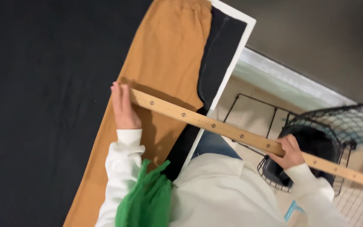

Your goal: Use a ruler and tailor's chalk to measure and mark cutting lines on a pair of pants on a workbench.

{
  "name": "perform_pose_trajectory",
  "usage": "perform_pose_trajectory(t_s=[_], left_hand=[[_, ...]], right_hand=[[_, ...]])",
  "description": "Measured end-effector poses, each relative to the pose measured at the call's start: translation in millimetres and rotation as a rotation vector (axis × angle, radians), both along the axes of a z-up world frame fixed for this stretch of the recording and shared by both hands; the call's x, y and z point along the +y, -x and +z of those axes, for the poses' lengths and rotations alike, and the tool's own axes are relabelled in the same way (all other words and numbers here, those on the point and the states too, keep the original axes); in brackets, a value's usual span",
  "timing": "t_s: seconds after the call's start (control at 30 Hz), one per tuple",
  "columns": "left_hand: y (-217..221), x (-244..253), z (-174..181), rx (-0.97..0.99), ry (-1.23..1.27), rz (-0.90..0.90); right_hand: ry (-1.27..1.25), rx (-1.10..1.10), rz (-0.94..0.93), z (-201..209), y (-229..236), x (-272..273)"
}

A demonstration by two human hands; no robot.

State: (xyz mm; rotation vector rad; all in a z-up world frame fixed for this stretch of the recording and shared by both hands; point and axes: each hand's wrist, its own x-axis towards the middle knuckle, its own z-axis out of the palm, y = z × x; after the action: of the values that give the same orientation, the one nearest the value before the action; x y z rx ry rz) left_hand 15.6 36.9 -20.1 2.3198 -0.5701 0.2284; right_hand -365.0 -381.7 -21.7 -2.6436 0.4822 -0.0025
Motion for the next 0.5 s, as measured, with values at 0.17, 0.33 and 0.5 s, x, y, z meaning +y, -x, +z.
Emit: perform_pose_trajectory(t_s=[0.17, 0.33, 0.5], left_hand=[[-30.5, 18.1, -19.4, 0.017, -0.018, 0.094], [-64.9, 19.8, -39.6, 0.132, 0.066, 0.186], [-88.2, 28.7, -61.5, 0.267, 0.473, 0.209]], right_hand=[[-0.033, -0.029, 0.011, 2.6, -24.5, 15.8], [-0.009, -0.02, 0.01, 14.8, -47.6, 19.2], [-0.054, -0.02, 0.014, 31.3, -61.2, 22.6]])
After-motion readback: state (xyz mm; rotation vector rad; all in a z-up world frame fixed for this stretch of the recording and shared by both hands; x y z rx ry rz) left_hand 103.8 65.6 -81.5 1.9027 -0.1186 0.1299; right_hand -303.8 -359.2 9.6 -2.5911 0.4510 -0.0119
